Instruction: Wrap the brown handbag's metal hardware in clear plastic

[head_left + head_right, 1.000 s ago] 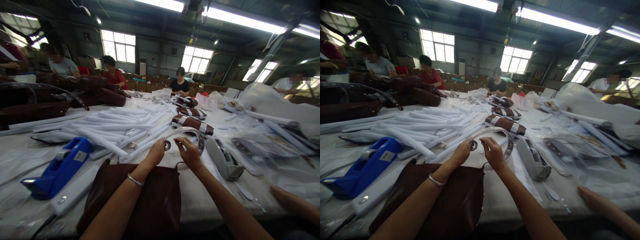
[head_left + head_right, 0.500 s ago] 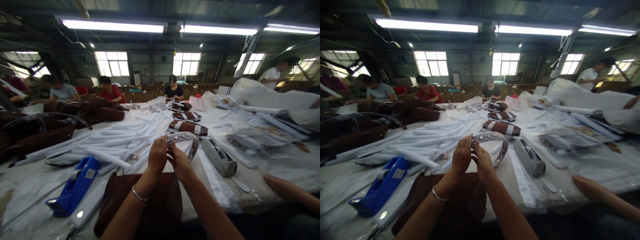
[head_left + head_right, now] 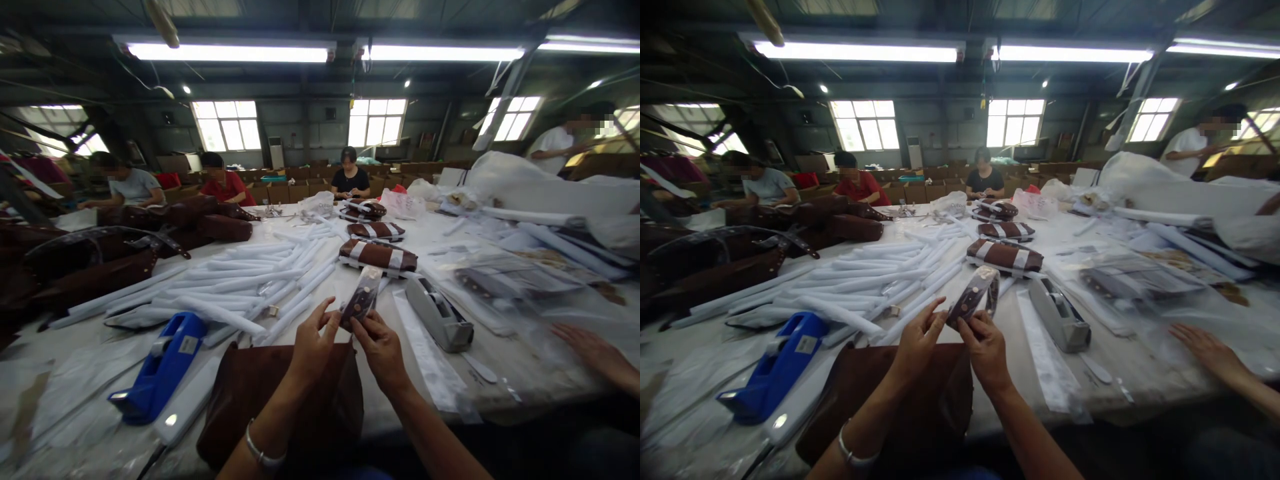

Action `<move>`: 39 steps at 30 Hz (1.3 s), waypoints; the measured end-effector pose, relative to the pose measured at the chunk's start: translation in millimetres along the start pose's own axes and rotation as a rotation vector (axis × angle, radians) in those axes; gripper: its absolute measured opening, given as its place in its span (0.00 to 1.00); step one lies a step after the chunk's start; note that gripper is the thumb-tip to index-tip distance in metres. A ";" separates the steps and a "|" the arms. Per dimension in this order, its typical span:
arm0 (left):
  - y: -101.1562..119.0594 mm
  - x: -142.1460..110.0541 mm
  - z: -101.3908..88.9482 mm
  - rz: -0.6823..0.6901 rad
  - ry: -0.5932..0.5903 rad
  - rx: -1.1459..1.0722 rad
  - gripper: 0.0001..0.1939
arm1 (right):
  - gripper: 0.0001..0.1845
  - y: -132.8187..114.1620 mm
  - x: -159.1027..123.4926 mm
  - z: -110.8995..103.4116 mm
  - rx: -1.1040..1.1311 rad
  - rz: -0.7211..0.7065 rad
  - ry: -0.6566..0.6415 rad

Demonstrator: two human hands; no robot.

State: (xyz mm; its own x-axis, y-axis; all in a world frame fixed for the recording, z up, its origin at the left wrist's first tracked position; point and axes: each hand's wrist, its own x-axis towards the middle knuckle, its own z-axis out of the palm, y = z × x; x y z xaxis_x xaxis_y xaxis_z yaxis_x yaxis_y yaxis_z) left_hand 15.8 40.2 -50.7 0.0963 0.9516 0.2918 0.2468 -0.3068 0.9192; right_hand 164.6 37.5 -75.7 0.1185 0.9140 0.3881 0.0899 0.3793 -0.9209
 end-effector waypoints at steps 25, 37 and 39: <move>4.0 -24.2 18.4 -0.065 0.019 -0.269 0.10 | 0.17 -34.4 -7.9 -50.6 0.046 0.316 -0.312; 5.0 -23.2 7.0 0.254 -0.210 -0.059 0.12 | 0.10 -40.5 -23.4 -52.1 0.260 0.393 -0.232; 7.9 -23.9 6.2 0.119 -0.236 -0.150 0.13 | 0.09 -41.5 -22.9 -52.4 0.090 0.270 -0.171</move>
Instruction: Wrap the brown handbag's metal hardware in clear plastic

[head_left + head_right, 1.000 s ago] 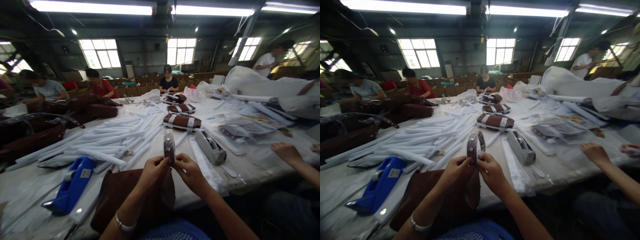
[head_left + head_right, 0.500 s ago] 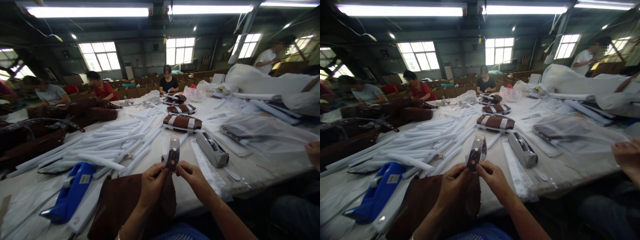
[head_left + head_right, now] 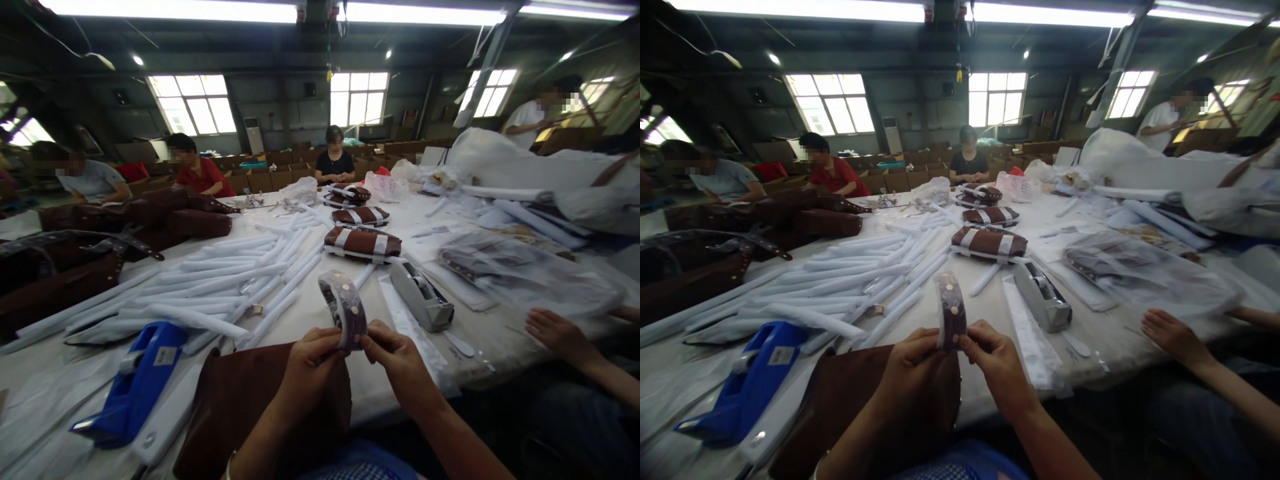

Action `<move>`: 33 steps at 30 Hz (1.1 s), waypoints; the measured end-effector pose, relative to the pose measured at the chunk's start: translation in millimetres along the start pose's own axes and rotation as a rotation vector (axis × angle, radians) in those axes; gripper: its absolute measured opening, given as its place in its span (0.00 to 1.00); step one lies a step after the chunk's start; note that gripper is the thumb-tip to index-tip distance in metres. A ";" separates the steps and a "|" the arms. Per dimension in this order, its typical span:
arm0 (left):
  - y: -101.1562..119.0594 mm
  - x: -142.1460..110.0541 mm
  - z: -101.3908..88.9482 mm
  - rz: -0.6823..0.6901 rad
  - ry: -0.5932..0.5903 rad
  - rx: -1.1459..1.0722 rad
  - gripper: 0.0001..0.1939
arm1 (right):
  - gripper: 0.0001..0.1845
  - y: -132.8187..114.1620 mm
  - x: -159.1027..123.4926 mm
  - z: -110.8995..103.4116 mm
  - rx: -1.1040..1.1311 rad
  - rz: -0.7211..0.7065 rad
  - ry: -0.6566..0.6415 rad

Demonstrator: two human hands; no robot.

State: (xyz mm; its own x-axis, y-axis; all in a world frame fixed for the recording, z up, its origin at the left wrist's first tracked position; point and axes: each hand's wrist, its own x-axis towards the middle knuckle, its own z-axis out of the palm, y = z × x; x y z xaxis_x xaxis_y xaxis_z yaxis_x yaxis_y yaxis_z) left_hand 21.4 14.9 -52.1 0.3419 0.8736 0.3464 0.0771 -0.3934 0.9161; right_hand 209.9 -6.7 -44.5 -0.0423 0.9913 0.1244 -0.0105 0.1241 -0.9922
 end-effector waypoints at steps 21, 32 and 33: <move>24.5 -5.9 -10.1 -0.374 0.271 -0.171 0.12 | 0.16 -6.8 12.6 1.6 -0.198 -0.076 -0.169; 16.8 -11.9 3.1 -0.323 0.178 -0.230 0.17 | 0.10 -1.5 10.8 9.1 -0.107 -0.149 -0.019; 18.7 -11.4 1.3 -0.366 0.147 -0.313 0.21 | 0.08 -0.3 9.6 7.9 -0.166 -0.209 -0.001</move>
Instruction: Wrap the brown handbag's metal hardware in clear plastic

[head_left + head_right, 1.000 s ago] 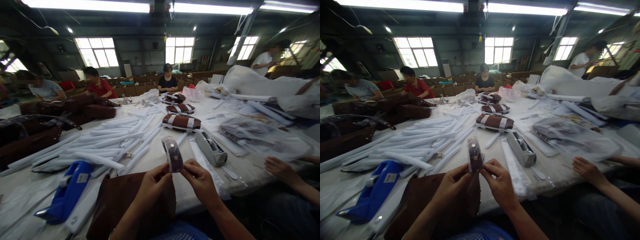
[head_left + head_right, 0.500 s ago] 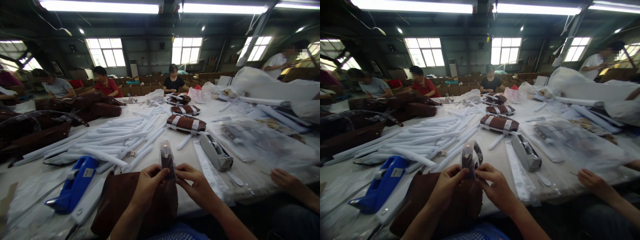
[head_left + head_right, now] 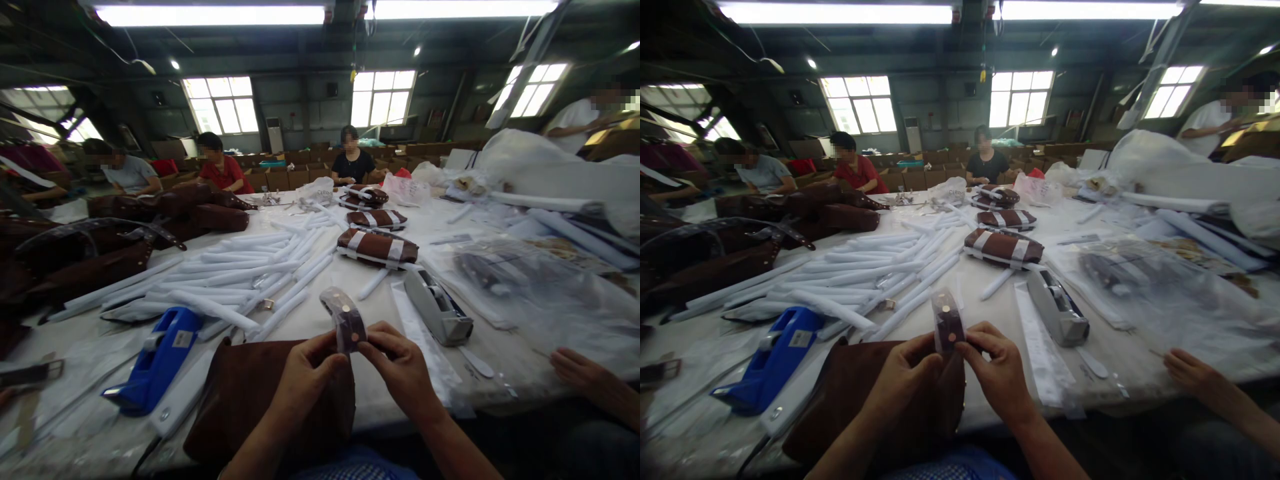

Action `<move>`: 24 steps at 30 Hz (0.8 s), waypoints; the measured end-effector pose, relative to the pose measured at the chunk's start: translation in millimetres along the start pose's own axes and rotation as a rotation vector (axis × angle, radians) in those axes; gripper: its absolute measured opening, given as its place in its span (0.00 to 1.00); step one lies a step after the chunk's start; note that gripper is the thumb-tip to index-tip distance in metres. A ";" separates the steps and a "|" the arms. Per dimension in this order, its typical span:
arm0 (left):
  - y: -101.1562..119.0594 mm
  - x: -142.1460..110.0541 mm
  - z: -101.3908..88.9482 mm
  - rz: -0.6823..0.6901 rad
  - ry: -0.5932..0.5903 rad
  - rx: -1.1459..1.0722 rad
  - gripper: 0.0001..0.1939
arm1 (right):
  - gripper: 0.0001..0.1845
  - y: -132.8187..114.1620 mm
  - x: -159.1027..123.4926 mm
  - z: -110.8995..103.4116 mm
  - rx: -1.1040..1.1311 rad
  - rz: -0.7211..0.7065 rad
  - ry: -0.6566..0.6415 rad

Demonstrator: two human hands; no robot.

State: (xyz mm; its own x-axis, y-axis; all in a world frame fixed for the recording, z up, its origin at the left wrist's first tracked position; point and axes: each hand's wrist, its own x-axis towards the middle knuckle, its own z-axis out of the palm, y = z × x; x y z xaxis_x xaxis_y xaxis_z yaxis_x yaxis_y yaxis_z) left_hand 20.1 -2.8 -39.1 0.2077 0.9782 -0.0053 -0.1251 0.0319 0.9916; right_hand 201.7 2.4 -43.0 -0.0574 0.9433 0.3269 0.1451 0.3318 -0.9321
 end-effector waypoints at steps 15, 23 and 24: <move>2.7 -8.5 -4.0 -0.278 -0.002 -0.412 0.16 | 0.15 14.8 1.2 -11.8 -0.232 -0.423 -0.275; 4.2 -18.0 -1.9 0.026 0.206 0.170 0.14 | 0.21 1.3 3.5 -9.8 0.043 0.098 -0.281; 2.2 -18.5 -1.8 0.079 0.200 0.244 0.12 | 0.22 -0.9 4.2 -8.6 0.086 0.172 -0.278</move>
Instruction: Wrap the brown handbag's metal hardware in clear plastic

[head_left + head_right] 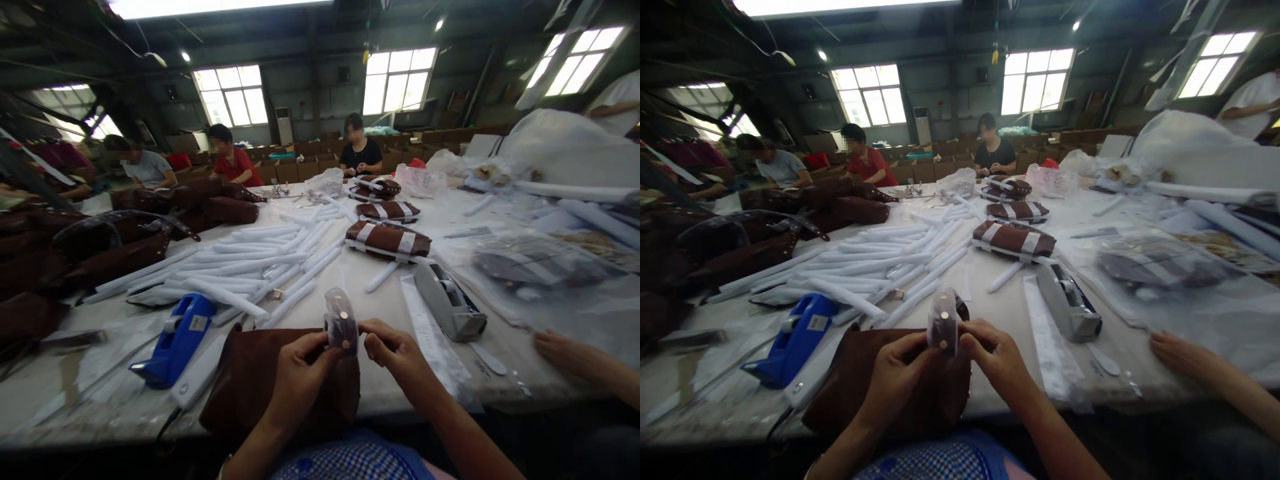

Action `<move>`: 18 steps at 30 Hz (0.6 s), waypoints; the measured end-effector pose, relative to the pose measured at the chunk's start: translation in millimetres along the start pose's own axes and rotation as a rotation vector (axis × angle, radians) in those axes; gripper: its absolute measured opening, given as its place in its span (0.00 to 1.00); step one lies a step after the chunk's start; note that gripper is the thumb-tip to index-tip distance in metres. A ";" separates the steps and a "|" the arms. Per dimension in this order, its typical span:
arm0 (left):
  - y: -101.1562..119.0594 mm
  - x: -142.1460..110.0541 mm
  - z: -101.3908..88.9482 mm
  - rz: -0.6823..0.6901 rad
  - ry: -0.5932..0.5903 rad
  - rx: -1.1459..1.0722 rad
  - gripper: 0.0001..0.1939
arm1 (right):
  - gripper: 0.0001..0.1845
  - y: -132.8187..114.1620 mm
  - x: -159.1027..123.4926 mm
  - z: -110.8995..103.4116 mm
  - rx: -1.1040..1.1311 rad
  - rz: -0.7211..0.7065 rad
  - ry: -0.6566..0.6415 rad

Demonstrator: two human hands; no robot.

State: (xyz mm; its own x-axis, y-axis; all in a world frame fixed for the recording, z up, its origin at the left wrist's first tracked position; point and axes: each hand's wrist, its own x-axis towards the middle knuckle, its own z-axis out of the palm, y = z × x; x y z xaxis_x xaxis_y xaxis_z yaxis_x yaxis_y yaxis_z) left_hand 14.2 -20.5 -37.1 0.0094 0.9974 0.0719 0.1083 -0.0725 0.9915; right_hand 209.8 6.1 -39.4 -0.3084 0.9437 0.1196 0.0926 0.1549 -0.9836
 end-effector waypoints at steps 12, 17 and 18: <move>1.0 3.7 -4.1 -0.148 -0.200 -0.167 0.20 | 0.07 2.7 -6.9 8.4 -0.206 -0.183 0.141; 7.4 11.6 -3.2 -0.298 -0.230 -0.403 0.21 | 0.15 10.9 -8.1 6.3 -0.515 -0.444 0.137; 5.8 12.8 -1.5 -0.321 -0.213 -0.456 0.20 | 0.15 13.5 -7.5 6.6 -0.548 -0.479 0.143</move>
State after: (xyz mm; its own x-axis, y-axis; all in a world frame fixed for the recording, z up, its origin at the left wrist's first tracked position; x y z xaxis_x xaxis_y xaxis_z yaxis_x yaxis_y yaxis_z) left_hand 13.5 -8.1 -30.2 0.2511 0.9436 -0.2159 -0.2989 0.2877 0.9099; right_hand 207.1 -0.8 -54.5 -0.3108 0.7592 0.5718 0.4496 0.6475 -0.6153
